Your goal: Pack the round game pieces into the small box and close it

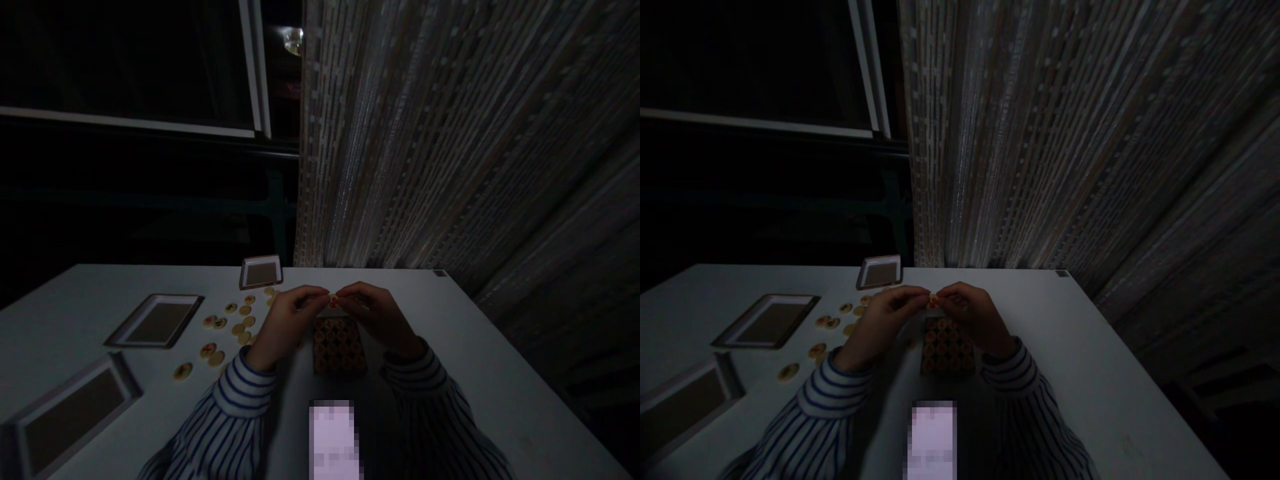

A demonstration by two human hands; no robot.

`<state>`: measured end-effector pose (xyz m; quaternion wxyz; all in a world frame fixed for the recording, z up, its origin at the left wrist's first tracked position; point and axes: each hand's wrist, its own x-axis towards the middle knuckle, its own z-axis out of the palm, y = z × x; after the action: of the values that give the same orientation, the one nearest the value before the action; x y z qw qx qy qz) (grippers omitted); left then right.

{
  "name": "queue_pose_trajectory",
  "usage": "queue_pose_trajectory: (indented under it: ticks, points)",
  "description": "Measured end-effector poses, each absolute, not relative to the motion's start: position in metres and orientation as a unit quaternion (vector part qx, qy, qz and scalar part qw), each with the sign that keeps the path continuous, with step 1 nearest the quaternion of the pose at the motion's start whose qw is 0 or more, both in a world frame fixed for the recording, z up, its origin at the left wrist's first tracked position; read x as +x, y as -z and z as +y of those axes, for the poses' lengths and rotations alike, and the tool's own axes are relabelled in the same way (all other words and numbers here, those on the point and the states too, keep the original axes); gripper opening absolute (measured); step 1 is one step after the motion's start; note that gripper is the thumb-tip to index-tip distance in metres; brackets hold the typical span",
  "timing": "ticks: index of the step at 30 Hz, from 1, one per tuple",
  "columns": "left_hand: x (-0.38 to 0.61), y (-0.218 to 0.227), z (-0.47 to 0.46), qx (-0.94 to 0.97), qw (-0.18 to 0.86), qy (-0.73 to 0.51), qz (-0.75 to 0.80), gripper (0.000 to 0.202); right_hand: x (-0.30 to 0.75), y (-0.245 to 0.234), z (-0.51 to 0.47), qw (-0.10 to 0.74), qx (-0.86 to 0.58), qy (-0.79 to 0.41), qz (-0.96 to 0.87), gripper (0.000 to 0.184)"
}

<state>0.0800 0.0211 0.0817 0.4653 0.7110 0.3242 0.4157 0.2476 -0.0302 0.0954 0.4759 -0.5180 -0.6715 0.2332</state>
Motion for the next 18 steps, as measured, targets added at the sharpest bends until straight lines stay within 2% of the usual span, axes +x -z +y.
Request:
queue_pose_trajectory:
  ticks: [18]
  points:
    - [0.082, -0.0818, 0.0205, 0.665, 0.504, -0.436, 0.336, 0.023, 0.2478, -0.0947, -0.0292, 0.464, -0.538, -0.227, -0.666, 0.015]
